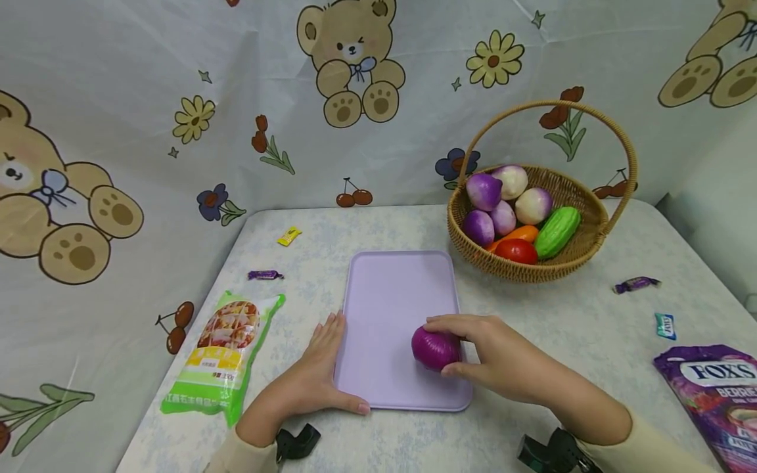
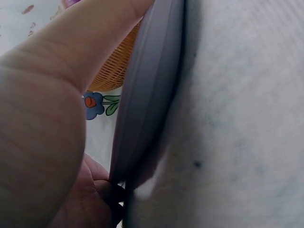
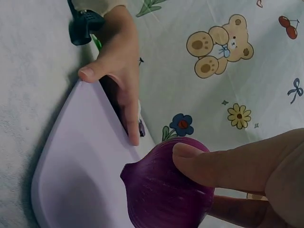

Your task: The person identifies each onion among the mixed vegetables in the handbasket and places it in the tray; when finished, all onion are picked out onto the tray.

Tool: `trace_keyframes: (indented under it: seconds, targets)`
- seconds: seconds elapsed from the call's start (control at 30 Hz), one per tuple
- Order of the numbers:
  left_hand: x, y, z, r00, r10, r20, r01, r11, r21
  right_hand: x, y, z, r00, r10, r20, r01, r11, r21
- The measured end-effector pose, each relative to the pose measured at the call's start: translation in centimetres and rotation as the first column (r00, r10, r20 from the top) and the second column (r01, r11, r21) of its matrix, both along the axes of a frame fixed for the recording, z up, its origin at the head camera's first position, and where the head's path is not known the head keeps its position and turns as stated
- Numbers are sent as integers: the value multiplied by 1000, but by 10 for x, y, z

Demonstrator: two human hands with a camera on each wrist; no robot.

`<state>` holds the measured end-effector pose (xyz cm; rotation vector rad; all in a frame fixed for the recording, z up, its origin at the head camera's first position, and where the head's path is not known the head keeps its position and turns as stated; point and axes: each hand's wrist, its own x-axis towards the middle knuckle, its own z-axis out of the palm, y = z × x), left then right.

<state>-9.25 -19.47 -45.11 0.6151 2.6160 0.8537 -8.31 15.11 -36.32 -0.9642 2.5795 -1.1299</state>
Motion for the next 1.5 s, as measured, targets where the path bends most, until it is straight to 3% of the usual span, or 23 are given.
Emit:
trace_keyframes:
  seconds: [0.17, 0.5, 0.93, 1.5]
  targets:
    - [0, -1, 0, 1000, 2, -7, -2, 1000, 2, 4, 4, -11, 998, 26, 49, -27, 1000, 7]
    - [0, -2, -1, 1000, -7, -1, 7, 1000, 22, 9, 2, -26, 996, 78, 35, -80, 995, 58]
    - [-1, -1, -1, 1000, -11, -8, 12, 1000, 24, 11, 8, -22, 996, 66, 60, -68, 997, 28]
    - [0, -1, -3, 1000, -7, -13, 8, 1000, 22, 6, 13, -12, 998, 25, -61, -27, 999, -44]
